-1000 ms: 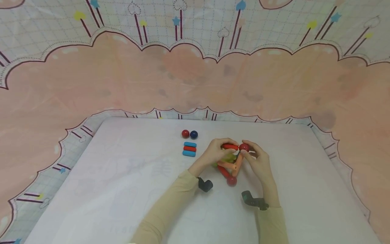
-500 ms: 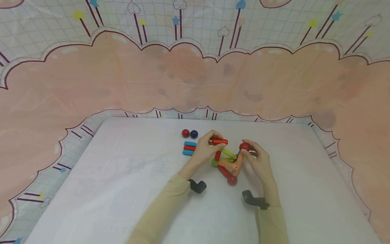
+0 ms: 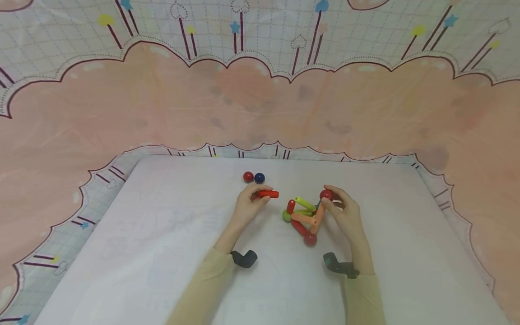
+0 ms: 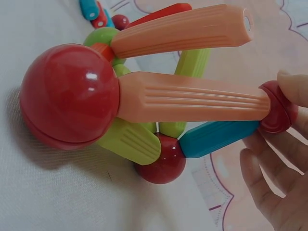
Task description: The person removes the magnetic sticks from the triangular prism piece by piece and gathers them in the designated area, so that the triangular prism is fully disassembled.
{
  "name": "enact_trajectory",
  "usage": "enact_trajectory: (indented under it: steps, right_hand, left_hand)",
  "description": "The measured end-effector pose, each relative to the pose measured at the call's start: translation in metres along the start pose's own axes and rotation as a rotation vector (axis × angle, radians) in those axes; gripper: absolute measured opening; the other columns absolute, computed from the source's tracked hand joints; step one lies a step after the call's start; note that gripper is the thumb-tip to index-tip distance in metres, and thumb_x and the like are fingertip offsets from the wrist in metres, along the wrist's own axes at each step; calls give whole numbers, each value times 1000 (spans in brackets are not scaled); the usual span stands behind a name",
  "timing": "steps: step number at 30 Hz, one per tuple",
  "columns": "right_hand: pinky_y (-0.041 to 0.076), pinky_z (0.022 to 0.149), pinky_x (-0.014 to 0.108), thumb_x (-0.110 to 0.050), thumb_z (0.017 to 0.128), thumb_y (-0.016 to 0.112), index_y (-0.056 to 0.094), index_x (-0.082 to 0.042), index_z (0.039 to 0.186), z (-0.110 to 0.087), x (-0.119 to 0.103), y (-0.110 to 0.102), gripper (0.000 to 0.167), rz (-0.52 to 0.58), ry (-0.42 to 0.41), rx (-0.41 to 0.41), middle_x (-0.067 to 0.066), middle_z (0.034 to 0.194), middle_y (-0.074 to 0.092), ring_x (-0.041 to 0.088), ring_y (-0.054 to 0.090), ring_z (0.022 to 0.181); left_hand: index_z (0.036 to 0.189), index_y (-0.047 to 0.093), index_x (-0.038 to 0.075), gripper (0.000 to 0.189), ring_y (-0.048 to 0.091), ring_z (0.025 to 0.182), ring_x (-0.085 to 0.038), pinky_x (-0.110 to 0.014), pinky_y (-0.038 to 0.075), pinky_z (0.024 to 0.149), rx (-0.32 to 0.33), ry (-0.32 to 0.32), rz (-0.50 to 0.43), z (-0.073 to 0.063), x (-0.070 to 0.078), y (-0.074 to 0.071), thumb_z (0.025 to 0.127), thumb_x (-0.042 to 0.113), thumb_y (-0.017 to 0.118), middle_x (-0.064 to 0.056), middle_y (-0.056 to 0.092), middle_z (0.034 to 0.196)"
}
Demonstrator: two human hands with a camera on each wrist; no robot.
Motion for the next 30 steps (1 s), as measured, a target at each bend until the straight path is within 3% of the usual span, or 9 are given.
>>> enact_trajectory:
  steps: [4, 7, 12, 18, 25, 30]
  right_hand:
    - [42, 85, 8, -17, 91, 65, 56, -8, 132, 4, 16, 3, 43, -3, 10, 2, 15, 128, 61, -6, 49, 98]
    - [42, 85, 8, -20, 91, 66, 57, -10, 131, 6, 20, 4, 43, 10, 4, 4, 13, 127, 62, -5, 50, 98]
    - [42, 84, 6, -21, 92, 65, 57, -10, 131, 6, 20, 5, 41, 1, -23, 5, 14, 126, 62, -5, 50, 98]
    - [41, 84, 5, -21, 93, 63, 57, -9, 131, 4, 21, 1, 40, -22, -21, 17, 15, 125, 62, -5, 50, 98]
    - [41, 83, 4, -21, 92, 64, 57, -9, 131, 5, 19, 1, 41, -4, -8, 10, 15, 126, 61, -6, 50, 97]
    - [41, 83, 4, -22, 93, 63, 56, -10, 132, 5, 22, 2, 42, -28, -8, 7, 13, 127, 61, -7, 49, 98]
  left_hand:
    - [109, 67, 7, 23, 59, 108, -28, -43, 48, 101, 22, -60, -22, -8, -13, -10, 86, 3, 68, -13, 65, 115]
    - [106, 65, 6, 22, 63, 104, -28, -37, 51, 93, 28, -95, -35, -12, -23, -16, 85, 6, 70, -14, 65, 118]
    - [99, 64, 7, 20, 63, 90, -23, -28, 51, 80, 46, -143, 30, -16, -38, -24, 82, 7, 74, -12, 67, 114]
    - [99, 64, 3, 17, 65, 87, -22, -32, 56, 83, -1, -184, 82, -17, -54, -25, 83, 1, 71, -15, 68, 108]
    - [98, 68, 5, 17, 62, 89, -23, -34, 55, 82, 12, -223, 150, -16, -63, -32, 83, -2, 69, -14, 66, 109]
    - [97, 66, 5, 17, 60, 86, -21, -28, 52, 77, 32, -225, 197, -16, -62, -36, 81, -1, 71, -13, 66, 102]
Point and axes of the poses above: each hand's wrist, its own z-axis towards the middle knuckle, its own y-axis out of the palm, x = y × z, the point moved 8 cm from there along z, towards the middle knuckle
